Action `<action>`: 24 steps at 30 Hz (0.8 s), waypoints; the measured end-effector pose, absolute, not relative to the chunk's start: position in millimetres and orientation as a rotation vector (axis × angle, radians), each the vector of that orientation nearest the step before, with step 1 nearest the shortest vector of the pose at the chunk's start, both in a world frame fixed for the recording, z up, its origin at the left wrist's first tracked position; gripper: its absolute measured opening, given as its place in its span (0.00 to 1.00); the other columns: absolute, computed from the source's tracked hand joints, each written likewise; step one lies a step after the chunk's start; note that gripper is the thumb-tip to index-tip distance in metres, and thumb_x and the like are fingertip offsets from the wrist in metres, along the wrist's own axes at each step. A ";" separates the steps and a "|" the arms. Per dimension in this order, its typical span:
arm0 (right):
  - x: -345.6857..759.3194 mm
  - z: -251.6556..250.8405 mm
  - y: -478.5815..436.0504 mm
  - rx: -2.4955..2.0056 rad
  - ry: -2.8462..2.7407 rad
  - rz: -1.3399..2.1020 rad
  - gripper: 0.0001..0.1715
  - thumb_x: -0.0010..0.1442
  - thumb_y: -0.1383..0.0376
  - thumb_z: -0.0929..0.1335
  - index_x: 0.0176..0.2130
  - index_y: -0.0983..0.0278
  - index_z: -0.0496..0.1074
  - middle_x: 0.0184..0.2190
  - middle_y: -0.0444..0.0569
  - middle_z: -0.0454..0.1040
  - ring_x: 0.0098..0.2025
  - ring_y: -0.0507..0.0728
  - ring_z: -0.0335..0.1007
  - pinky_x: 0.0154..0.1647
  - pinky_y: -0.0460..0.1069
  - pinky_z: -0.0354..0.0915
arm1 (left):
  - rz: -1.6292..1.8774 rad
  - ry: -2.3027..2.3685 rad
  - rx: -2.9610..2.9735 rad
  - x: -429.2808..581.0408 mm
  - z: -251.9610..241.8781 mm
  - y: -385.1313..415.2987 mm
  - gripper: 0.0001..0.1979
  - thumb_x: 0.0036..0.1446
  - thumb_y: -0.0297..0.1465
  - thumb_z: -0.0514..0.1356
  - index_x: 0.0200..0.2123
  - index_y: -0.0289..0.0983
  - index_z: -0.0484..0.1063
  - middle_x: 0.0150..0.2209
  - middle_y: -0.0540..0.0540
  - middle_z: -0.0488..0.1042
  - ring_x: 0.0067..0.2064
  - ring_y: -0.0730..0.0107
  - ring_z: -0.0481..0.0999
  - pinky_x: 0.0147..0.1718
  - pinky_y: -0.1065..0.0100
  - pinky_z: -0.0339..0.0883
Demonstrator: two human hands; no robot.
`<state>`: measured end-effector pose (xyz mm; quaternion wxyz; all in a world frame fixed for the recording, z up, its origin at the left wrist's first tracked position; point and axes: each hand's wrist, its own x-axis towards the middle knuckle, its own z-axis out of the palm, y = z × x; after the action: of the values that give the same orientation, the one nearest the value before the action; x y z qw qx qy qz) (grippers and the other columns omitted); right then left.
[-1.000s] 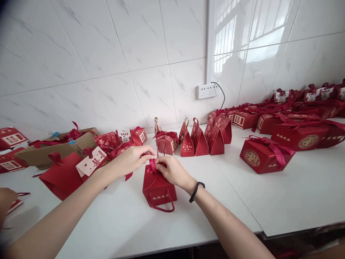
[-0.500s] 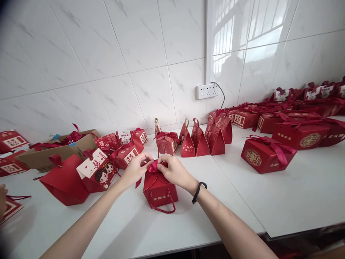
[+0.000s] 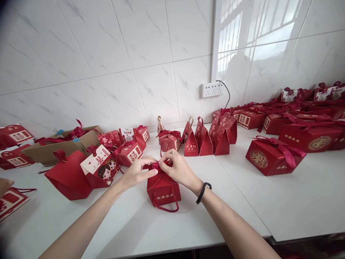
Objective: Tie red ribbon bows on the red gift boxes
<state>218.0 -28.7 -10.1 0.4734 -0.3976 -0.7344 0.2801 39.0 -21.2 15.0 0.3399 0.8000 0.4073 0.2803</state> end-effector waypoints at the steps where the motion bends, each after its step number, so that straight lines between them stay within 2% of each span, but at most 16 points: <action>1: 218.2 -10.2 -28.6 -0.964 -1.804 0.678 0.08 0.57 0.65 0.64 0.29 0.63 0.71 0.34 0.48 0.69 0.37 0.53 0.67 0.38 0.47 0.64 | 0.727 1.070 2.089 39.5 15.1 -20.9 0.09 0.51 0.35 0.60 0.33 0.36 0.74 0.37 0.46 0.74 0.42 0.64 0.70 0.42 0.68 0.63; 6: 220.2 -8.0 -29.2 -0.975 -1.839 0.680 0.08 0.59 0.65 0.62 0.31 0.63 0.69 0.30 0.46 0.74 0.33 0.53 0.69 0.36 0.48 0.64 | 0.741 1.081 2.152 41.0 12.1 -17.5 0.14 0.57 0.39 0.54 0.27 0.36 0.72 0.31 0.47 0.73 0.40 0.64 0.70 0.39 0.67 0.63; 12: 220.5 -6.6 -29.7 -0.992 -1.830 0.681 0.08 0.59 0.64 0.62 0.31 0.63 0.69 0.29 0.45 0.75 0.31 0.53 0.70 0.33 0.47 0.64 | 0.790 1.058 1.987 42.1 8.9 -18.7 0.12 0.56 0.38 0.56 0.34 0.36 0.71 0.37 0.45 0.75 0.41 0.64 0.72 0.41 0.66 0.65; 17: 221.9 -5.7 -30.7 -0.979 -1.805 0.682 0.08 0.59 0.64 0.63 0.31 0.63 0.69 0.31 0.45 0.76 0.32 0.52 0.71 0.35 0.46 0.64 | 0.855 1.092 1.879 43.9 6.7 -19.3 0.10 0.55 0.38 0.57 0.33 0.36 0.66 0.31 0.48 0.73 0.36 0.67 0.72 0.36 0.69 0.64; 24: 222.2 -3.9 -31.6 -0.973 -1.816 0.661 0.08 0.59 0.65 0.63 0.31 0.63 0.69 0.31 0.45 0.76 0.32 0.52 0.71 0.34 0.47 0.64 | 0.906 1.106 1.904 46.5 5.0 -20.1 0.11 0.54 0.37 0.57 0.35 0.36 0.68 0.38 0.45 0.73 0.43 0.65 0.71 0.44 0.65 0.63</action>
<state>222.2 -31.6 -3.9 0.4698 -0.3971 -0.7409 0.2696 46.5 -20.1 5.0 0.3714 0.7425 0.4312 0.3533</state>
